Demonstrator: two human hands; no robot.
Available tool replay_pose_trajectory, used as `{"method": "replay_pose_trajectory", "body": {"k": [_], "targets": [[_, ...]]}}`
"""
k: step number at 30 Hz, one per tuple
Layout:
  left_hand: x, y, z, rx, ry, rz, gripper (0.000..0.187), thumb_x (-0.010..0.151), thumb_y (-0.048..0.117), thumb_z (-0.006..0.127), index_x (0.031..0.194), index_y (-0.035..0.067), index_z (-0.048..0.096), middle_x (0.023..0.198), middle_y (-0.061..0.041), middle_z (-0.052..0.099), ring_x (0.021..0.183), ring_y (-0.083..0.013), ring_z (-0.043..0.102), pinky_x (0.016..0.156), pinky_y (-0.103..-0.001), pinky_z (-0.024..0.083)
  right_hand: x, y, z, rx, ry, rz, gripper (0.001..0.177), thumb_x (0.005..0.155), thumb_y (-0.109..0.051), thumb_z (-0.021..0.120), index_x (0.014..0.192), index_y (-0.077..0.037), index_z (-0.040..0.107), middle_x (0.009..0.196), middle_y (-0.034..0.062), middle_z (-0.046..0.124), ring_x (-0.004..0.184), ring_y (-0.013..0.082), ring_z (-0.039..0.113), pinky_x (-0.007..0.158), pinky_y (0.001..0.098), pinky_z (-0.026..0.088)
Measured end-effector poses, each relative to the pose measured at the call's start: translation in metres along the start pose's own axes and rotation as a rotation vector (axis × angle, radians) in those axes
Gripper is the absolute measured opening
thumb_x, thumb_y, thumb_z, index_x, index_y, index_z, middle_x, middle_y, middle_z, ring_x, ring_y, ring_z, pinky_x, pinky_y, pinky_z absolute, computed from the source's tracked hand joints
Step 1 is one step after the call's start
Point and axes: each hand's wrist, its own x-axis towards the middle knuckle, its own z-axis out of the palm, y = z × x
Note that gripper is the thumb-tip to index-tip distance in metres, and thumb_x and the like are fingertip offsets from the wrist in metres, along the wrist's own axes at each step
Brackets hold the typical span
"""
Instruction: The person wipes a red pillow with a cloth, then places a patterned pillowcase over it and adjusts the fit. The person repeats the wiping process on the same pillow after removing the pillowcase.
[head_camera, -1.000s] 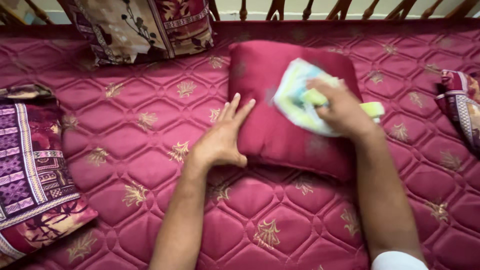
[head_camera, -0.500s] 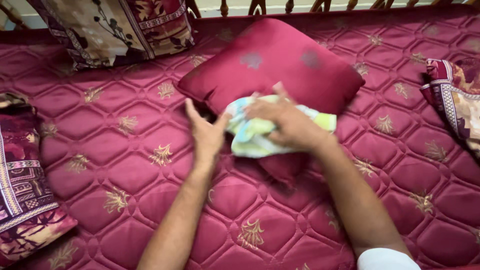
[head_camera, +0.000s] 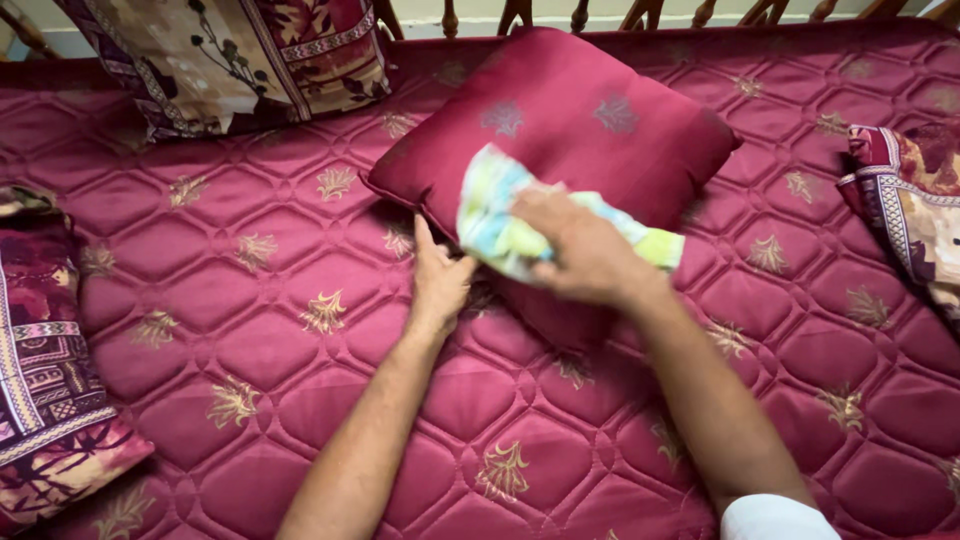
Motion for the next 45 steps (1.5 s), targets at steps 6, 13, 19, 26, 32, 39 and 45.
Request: {"method": "replay_pose_trajectory", "body": {"k": [6, 13, 19, 26, 32, 39, 45], "targets": [[0.015, 0.028, -0.027, -0.267, -0.183, -0.028, 0.069, 0.088, -0.014, 0.063, 0.154, -0.002, 0.048, 0.128, -0.012, 0.07, 0.109, -0.0182, 0.069, 0.095, -0.031, 0.059, 0.002, -0.043, -0.003, -0.019, 0.025, -0.256, 0.066, 0.075, -0.015, 0.083, 0.137, -0.008, 0.062, 0.139, 0.0144, 0.065, 0.134, 0.0325, 0.057, 0.119, 0.0508, 0.034], [0.038, 0.037, -0.065, -0.223, -0.004, -0.084, 0.067, 0.089, -0.01, 0.063, 0.153, 0.001, 0.046, 0.13, -0.017, 0.066, 0.112, -0.0234, 0.065, 0.096, -0.034, 0.056, -0.031, 0.093, -0.044, -0.026, 0.396, 0.583, 0.035, 0.096, -0.018, 0.062, 0.128, -0.005, 0.066, 0.12, 0.023, 0.07, 0.111, 0.0418, 0.067, 0.095, 0.0492, 0.051], [0.037, 0.02, -0.053, -0.253, -0.085, 0.038, 0.065, 0.097, 0.0, 0.057, 0.158, 0.001, 0.035, 0.149, -0.014, 0.056, 0.13, -0.022, 0.059, 0.111, -0.034, 0.049, -0.022, 0.091, -0.015, -0.044, 0.407, 0.284, 0.054, 0.099, -0.02, 0.054, 0.15, -0.001, 0.05, 0.137, 0.0298, 0.061, 0.125, 0.0459, 0.06, 0.107, 0.0498, 0.047], [0.034, 0.027, -0.047, -0.252, -0.028, -0.07, 0.068, 0.099, 0.011, 0.049, 0.162, 0.007, 0.023, 0.153, -0.015, 0.051, 0.132, -0.0247, 0.057, 0.109, -0.037, 0.048, 0.006, -0.054, 0.018, 0.064, 0.022, -0.241, 0.073, 0.081, -0.037, 0.072, 0.145, -0.006, 0.055, 0.148, 0.0235, 0.057, 0.14, 0.0411, 0.049, 0.117, 0.0508, 0.026], [0.039, 0.008, -0.049, -0.044, -0.063, 0.152, 0.07, 0.097, 0.0, 0.058, 0.16, 0.001, 0.027, 0.158, -0.014, 0.047, 0.142, -0.0227, 0.048, 0.119, -0.032, 0.036, -0.007, 0.027, -0.026, 0.109, 0.043, 0.488, 0.077, 0.075, -0.02, 0.062, 0.152, -0.016, 0.051, 0.142, 0.0165, 0.06, 0.134, 0.034, 0.054, 0.12, 0.0531, 0.04], [0.048, -0.007, -0.05, 0.044, 0.035, 0.184, 0.068, 0.097, 0.004, 0.06, 0.158, -0.001, 0.031, 0.156, -0.015, 0.05, 0.141, -0.0224, 0.05, 0.119, -0.032, 0.037, -0.023, 0.048, -0.016, -0.708, -0.087, 0.668, 0.067, 0.099, -0.044, 0.047, 0.142, 0.007, 0.05, 0.15, 0.026, 0.05, 0.145, 0.0424, 0.039, 0.117, 0.0755, 0.016], [0.06, -0.025, -0.051, -0.005, 0.069, 0.241, 0.061, 0.103, 0.003, 0.058, 0.157, -0.002, 0.031, 0.156, -0.015, 0.049, 0.142, -0.022, 0.049, 0.119, -0.032, 0.037, -0.006, -0.061, 0.035, -0.193, -0.005, 0.185, 0.075, 0.081, -0.028, 0.062, 0.143, 0.01, 0.044, 0.149, 0.0373, 0.04, 0.142, 0.0508, 0.035, 0.122, 0.0548, 0.025]]}}
